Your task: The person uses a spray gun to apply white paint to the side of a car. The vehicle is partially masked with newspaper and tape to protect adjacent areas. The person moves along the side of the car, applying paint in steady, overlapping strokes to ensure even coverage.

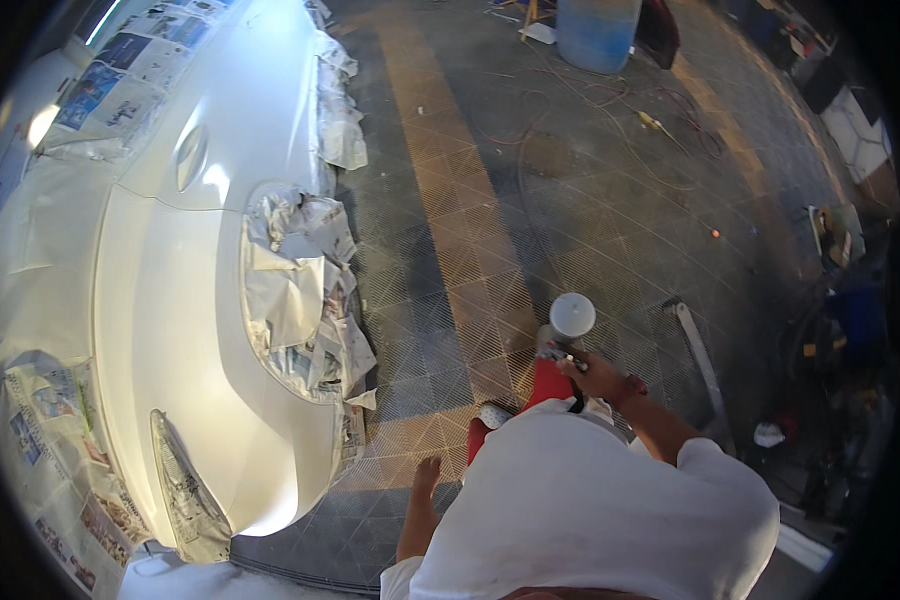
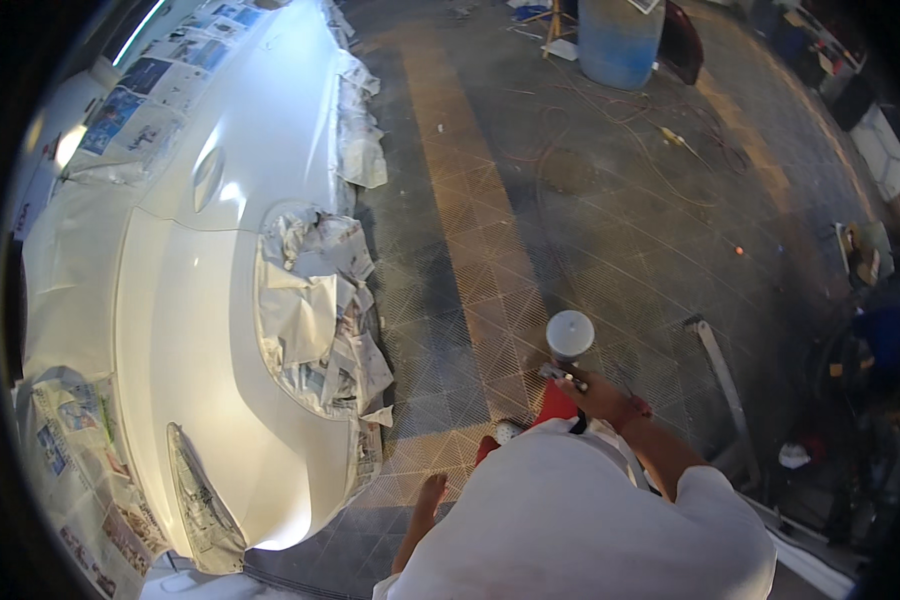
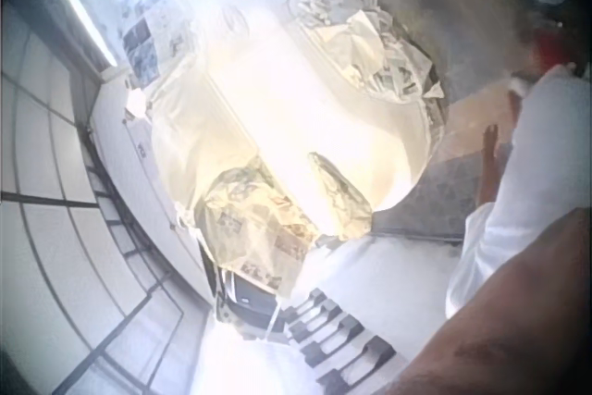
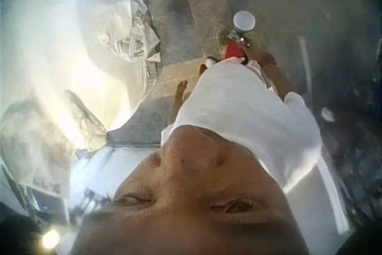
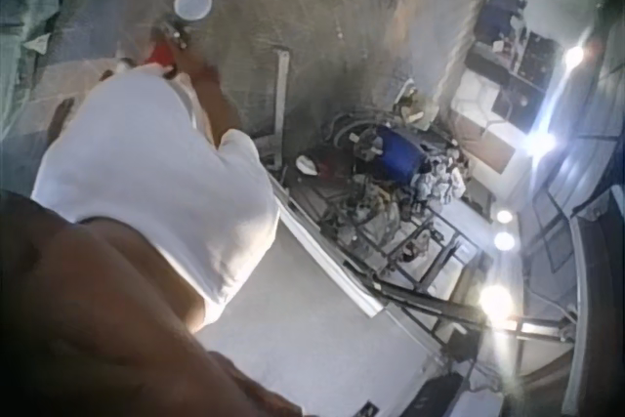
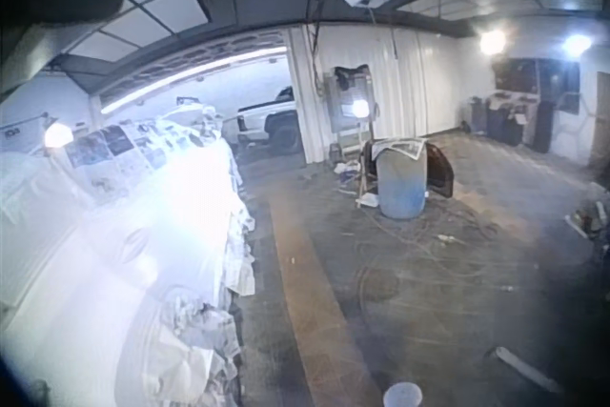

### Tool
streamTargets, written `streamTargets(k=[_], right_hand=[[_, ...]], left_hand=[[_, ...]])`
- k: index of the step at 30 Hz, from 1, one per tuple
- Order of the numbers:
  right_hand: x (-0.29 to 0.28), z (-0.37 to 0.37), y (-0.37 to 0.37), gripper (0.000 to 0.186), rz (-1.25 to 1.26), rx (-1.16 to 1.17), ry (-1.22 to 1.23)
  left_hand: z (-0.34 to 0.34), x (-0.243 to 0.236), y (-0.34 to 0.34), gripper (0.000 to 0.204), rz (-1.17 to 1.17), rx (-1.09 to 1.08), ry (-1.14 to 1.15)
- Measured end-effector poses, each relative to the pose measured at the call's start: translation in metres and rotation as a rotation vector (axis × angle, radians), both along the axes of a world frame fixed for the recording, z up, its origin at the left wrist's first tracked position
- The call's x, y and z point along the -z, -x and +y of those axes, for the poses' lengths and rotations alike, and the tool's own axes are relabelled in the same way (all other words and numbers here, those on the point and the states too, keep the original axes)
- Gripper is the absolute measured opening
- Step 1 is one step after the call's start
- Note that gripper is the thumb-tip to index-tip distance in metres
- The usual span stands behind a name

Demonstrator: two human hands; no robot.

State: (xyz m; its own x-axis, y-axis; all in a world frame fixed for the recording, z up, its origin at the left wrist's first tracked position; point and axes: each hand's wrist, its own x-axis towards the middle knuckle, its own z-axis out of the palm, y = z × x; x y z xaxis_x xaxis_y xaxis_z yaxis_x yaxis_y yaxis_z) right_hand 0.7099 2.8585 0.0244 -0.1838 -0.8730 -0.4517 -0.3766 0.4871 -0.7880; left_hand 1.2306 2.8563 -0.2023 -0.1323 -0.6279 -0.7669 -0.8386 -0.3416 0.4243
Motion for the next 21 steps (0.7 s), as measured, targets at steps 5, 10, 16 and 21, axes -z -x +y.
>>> streamTargets(k=[5,10,16,21], right_hand=[[0.049,-0.002,0.048,0.055,-0.007,0.061,-0.002],[0.054,0.001,0.122,0.052,0.072,0.134,0.070],[0.075,-0.006,0.221,0.050,-0.129,0.315,0.175],[0.078,-0.010,0.297,0.053,-0.089,0.400,0.224]], left_hand=[[-0.041,-0.013,0.016,0.059,-0.057,0.127,0.103],[-0.098,-0.035,0.132,0.055,-0.176,0.059,-0.089],[-0.204,-0.034,0.303,0.042,-0.019,0.444,0.170],[-0.279,-0.087,0.460,0.043,0.194,0.220,0.336]])
